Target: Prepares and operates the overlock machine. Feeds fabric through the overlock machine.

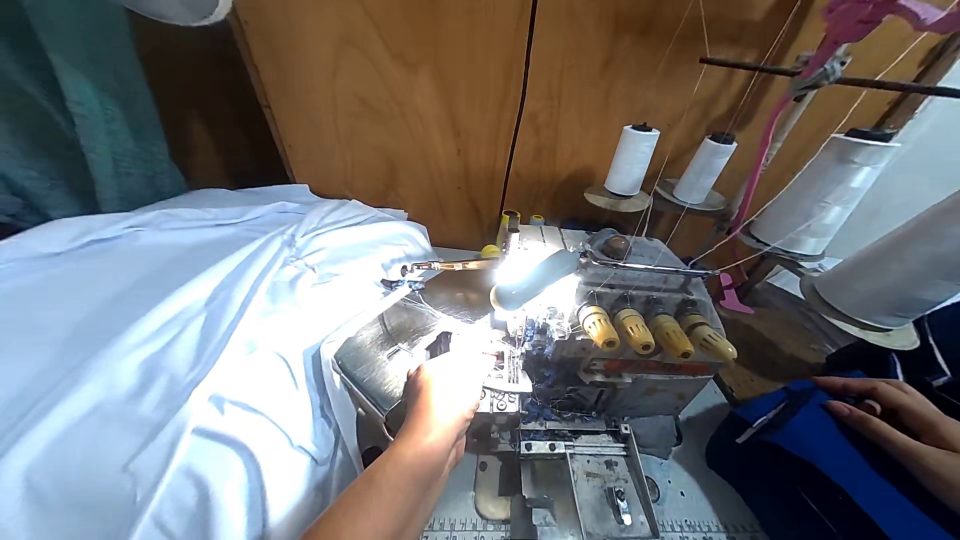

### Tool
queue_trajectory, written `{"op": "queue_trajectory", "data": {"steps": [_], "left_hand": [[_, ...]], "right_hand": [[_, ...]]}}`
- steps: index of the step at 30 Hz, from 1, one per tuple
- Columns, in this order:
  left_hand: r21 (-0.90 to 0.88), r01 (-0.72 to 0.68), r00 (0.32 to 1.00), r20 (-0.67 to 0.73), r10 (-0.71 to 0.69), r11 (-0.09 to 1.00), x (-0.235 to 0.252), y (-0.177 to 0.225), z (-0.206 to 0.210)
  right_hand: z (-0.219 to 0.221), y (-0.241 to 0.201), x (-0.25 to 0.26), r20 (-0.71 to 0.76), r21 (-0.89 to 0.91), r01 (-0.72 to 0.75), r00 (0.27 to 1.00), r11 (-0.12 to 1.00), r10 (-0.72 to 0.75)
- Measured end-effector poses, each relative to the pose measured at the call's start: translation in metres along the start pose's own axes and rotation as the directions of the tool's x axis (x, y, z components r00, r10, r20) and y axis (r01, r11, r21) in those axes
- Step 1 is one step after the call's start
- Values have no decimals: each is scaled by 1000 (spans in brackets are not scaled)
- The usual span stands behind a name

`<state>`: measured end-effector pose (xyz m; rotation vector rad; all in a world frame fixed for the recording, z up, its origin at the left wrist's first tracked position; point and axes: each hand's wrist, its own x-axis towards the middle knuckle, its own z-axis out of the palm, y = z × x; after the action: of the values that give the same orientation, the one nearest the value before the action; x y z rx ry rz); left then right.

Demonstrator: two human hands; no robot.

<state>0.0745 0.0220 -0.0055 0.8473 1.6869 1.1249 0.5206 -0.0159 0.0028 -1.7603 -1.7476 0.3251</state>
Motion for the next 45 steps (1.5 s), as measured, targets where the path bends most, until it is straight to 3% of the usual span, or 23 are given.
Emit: {"op": "queue_trajectory", "data": {"steps": [7, 15, 20, 37, 42, 45], "left_hand": [[-1, 40, 997, 64, -40, 999, -8, 8, -6], [23, -2, 993, -116, 5, 1000, 0, 0, 8], [54, 8, 990, -138, -1, 999, 2, 1, 8], [15, 38, 994, -108, -36, 999, -4, 4, 5], [16, -23, 989, -146, 25, 1000, -1, -2, 9], [24, -59, 994, -93, 61, 998, 4, -7, 4]], "right_hand": [[-1, -1, -1, 7, 7, 20, 1000, 1000, -20], [0, -2, -1, -6, -1, 18, 1000, 1000, -18], [0, 3, 0, -21, -7, 37, 999, 999, -37], [-1, 0, -2, -14, 27, 15, 1000, 1000, -14], [-1, 4, -1, -12, 35, 23, 1000, 999, -22], [-1, 5, -1, -24, 53, 18, 1000, 998, -17]]}}
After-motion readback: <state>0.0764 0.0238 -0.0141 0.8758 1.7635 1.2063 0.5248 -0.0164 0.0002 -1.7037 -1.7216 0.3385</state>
